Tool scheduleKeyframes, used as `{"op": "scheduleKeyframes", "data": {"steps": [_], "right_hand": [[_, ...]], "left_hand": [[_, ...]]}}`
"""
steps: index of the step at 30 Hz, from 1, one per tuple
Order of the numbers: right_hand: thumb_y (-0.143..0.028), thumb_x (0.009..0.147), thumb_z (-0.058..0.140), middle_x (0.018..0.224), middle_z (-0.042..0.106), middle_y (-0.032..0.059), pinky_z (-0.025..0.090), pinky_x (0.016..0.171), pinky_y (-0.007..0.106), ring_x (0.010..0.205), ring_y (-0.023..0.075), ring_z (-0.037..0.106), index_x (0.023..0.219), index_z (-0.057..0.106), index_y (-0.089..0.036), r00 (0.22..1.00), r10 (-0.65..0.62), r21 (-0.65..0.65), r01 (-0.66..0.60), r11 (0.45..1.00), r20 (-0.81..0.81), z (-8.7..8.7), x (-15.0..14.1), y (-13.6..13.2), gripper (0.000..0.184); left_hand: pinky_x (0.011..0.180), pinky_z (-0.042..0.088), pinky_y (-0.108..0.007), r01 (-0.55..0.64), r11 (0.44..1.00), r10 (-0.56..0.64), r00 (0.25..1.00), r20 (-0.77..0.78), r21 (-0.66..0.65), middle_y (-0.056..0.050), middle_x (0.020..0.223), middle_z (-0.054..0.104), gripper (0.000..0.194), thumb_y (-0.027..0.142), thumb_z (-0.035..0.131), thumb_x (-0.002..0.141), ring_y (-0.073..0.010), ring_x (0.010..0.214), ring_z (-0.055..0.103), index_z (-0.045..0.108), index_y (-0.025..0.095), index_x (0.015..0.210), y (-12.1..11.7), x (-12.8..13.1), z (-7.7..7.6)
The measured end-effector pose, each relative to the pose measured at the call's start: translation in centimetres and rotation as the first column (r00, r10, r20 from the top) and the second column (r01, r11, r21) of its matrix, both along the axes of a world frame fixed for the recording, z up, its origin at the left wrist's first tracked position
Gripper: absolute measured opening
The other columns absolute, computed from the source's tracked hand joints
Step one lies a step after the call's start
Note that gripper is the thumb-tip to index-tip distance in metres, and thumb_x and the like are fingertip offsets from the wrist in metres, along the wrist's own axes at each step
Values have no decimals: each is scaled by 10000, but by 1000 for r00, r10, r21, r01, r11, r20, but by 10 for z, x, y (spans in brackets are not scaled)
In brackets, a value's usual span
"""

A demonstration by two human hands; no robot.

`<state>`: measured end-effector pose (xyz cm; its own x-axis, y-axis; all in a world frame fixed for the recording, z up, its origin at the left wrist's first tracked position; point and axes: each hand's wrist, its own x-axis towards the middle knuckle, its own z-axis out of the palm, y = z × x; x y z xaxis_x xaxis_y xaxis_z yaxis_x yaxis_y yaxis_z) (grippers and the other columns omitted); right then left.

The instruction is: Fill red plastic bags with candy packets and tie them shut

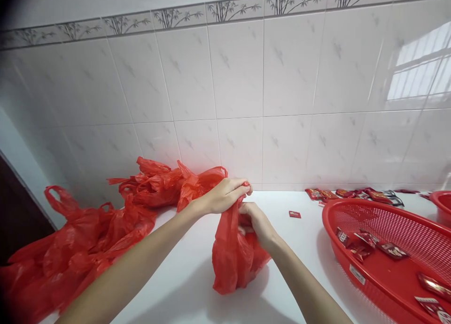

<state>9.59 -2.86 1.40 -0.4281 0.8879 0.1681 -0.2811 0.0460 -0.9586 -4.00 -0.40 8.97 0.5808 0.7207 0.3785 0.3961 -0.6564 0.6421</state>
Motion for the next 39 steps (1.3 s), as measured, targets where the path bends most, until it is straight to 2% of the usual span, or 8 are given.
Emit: {"op": "scheduleKeyframes", "data": {"steps": [10, 16, 21, 26, 30, 33, 36, 39], "right_hand": [[-570, 833, 709, 477, 356, -78, 148, 472, 255, 453, 61, 231, 679, 569, -175, 998, 42, 51, -45, 998, 48, 2, 2, 1, 447], [-608, 833, 690, 486, 492, -48, 262, 466, 236, 425, 63, 302, 767, 637, -161, 1000, -14, -57, 14, 998, -5, 0, 2, 9, 455], [-560, 732, 790, 568, 603, -22, 354, 484, 239, 406, 56, 377, 755, 650, -156, 997, 2, -117, -12, 993, -79, -6, 0, 18, 428], [-510, 678, 841, 690, 703, 29, 369, 496, 231, 426, 54, 438, 863, 727, -131, 996, 10, -167, -25, 986, -90, -9, 4, 19, 436], [-497, 696, 831, 749, 729, 54, 454, 586, 248, 507, 94, 563, 873, 724, -138, 996, 29, -152, -41, 987, -81, -7, 11, 16, 414], [-511, 757, 779, 734, 712, 55, 484, 628, 272, 571, 129, 613, 860, 701, -141, 999, 47, -75, -49, 996, -23, -3, 12, 10, 392], [-534, 867, 657, 719, 682, 39, 481, 616, 287, 586, 147, 608, 876, 674, -157, 991, 29, 113, -44, 993, 128, 2, 9, 1, 377], [-460, 954, 521, 738, 653, 26, 458, 614, 291, 634, 163, 595, 819, 612, -192, 920, -225, 439, 66, 896, 321, 4, 6, -6, 314]], "left_hand": [[554, 344, -278, -65, 991, 62, 998, -28, -118, 14, 620, 534, 426, 524, 503, 926, -132, 560, 463, 601, 177, 699, 3, -5, 1], [696, 489, -279, -185, 983, 184, 980, 78, 12, -41, 852, 702, 91, 231, 640, 826, -174, 771, 649, 694, 174, 872, -11, -34, -3], [745, 523, -273, -164, 914, 109, 980, 165, 372, -30, 844, 697, 146, 105, 570, 868, -151, 791, 649, 689, 188, 863, -39, -35, -46], [964, 515, -384, -121, 861, 92, 992, 83, 493, -51, 1079, 758, 311, 78, 542, 880, -212, 1043, 671, 692, 218, 1114, -58, -29, -99], [952, 495, -405, -222, 929, 143, 953, 267, 297, -47, 985, 779, 201, 170, 577, 891, -232, 1020, 683, 731, 224, 1009, -54, -33, -110], [891, 508, -361, -263, 965, 229, 802, 551, -18, -47, 890, 756, 125, 280, 619, 866, -209, 896, 685, 713, 198, 858, -42, -33, -99], [830, 518, -346, -21, 962, 201, 730, 654, -272, -52, 873, 729, 282, 438, 624, 844, -207, 833, 669, 701, 181, 933, -28, -25, -87], [732, 522, -347, 232, 852, 131, 775, 618, -470, -72, 778, 708, 521, 640, 558, 843, -211, 723, 653, 707, 146, 918, -17, -16, -83]]}}
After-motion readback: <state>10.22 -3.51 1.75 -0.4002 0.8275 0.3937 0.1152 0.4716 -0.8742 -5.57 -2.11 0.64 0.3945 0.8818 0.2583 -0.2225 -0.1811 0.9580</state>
